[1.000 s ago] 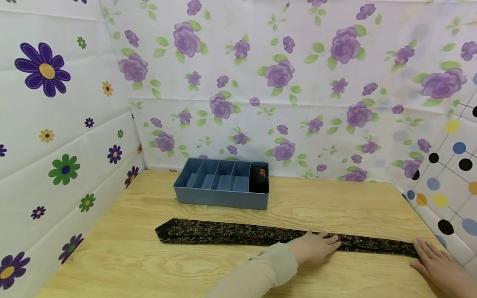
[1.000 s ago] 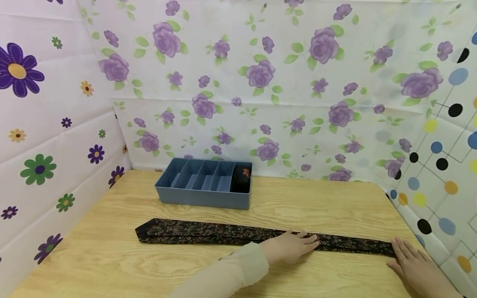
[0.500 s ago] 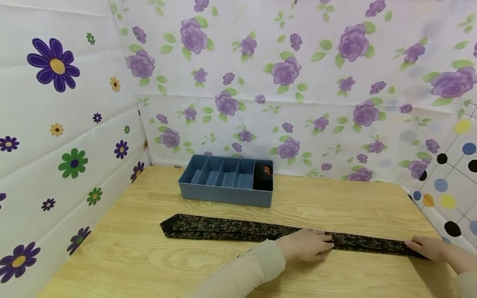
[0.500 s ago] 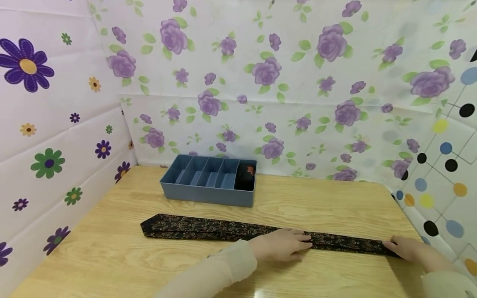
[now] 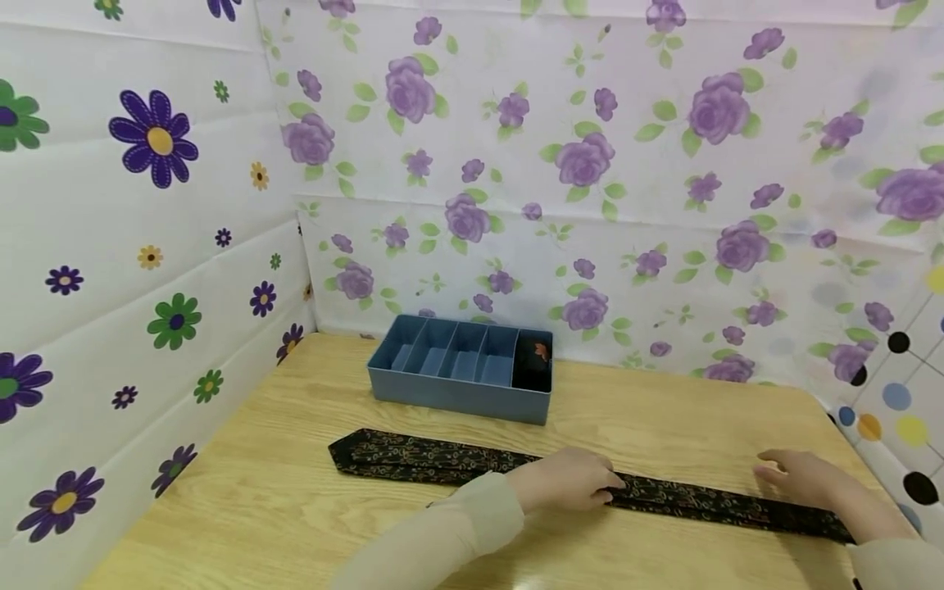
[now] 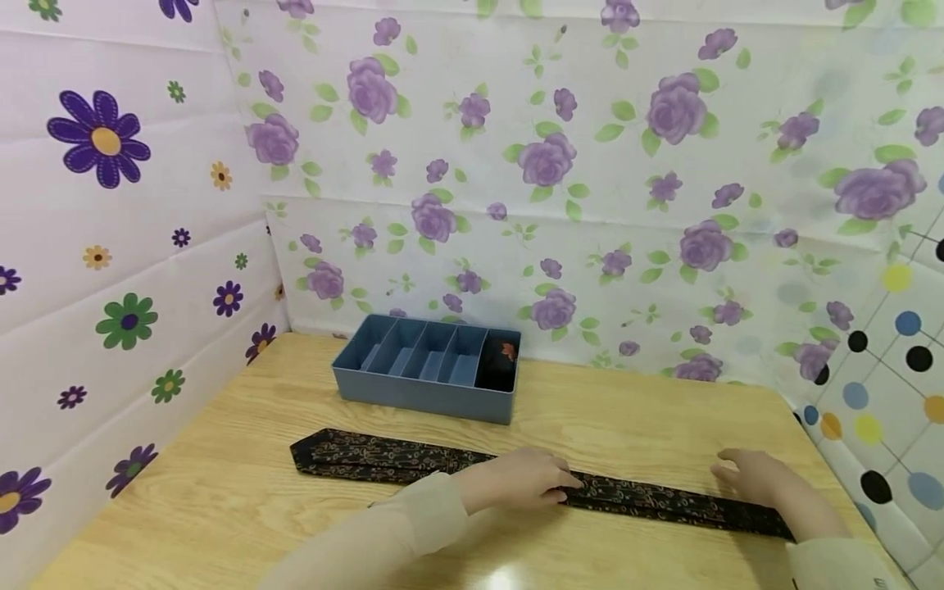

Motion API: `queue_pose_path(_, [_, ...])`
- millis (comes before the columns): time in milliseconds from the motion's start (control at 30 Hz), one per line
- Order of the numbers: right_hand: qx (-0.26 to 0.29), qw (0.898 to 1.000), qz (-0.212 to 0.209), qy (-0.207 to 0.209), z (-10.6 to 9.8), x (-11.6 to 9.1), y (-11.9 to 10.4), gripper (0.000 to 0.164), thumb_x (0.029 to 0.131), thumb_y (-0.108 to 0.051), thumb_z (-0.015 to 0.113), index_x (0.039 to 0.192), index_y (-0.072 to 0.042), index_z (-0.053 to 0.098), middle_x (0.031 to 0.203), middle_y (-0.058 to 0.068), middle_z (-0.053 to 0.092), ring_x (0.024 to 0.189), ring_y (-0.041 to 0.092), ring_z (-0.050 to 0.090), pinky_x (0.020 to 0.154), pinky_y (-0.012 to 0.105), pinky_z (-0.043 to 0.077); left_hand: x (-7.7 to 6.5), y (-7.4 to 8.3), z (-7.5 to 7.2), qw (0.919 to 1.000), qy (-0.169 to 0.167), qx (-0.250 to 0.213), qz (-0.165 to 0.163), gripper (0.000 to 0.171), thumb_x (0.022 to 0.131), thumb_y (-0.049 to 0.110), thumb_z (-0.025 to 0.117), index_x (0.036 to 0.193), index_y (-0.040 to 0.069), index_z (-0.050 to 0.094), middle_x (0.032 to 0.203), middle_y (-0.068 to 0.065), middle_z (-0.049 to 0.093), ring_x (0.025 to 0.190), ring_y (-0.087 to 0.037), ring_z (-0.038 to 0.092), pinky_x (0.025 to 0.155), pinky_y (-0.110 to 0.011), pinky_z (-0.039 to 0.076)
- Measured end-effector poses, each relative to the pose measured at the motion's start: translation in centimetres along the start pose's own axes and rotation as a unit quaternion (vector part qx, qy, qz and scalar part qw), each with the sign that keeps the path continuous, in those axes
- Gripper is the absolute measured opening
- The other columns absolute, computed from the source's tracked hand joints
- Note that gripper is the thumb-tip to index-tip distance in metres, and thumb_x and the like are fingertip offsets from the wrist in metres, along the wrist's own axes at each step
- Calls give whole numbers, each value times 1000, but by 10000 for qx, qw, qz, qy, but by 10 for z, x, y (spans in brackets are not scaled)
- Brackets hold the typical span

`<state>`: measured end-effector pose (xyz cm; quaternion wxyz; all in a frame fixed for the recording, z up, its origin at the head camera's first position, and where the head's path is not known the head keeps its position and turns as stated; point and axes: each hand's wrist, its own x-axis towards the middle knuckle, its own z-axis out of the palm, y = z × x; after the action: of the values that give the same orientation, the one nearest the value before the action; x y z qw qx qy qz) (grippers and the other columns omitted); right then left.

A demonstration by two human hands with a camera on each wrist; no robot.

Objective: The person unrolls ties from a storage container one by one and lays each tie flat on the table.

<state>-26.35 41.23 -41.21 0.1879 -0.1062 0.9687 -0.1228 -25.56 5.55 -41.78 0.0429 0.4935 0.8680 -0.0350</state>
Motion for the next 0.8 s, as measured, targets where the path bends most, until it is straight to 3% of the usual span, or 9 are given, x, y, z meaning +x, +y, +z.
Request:
queue_pose_path(233, [446,9958,-345,719,6,0,-16,54,100,-34,46,125,14,49,107,31,61,90,39,63,72,49,52,-16,-11,5,9974,412,-393,-440,29,97,26,53,125,23,63,117,9,65,96,-1,63,81,-15,50])
queue_pose_path(433, [529,9854,-814,1401,13,7,-44,46,98,-32,50,122,7,57,106,21,66,85,27,65,69,42,54,-36,-27,13,9899,1206,-424,-605,21,96,22,56,111,18,70,102,7,70,87,-3,64,75,-15,51])
queue_pose_path(567, [508,9729,-1176,1922,13,10,-71,38,99,-29,50,119,0,62,106,14,68,84,23,65,69,36,55,-47,-38,13,9812,1727,-333,-790,20,96,21,55,107,18,72,99,7,71,85,-4,66,73,-16,52])
queue_pose_path(800, [588,9482,-1830,2530,16,17,-115,25,97,-22,53,114,-9,66,105,6,70,85,17,66,69,29,54,-64,-48,6,9684,2239,-500,-980,20,97,19,54,106,18,71,96,6,72,81,-6,67,72,-19,53])
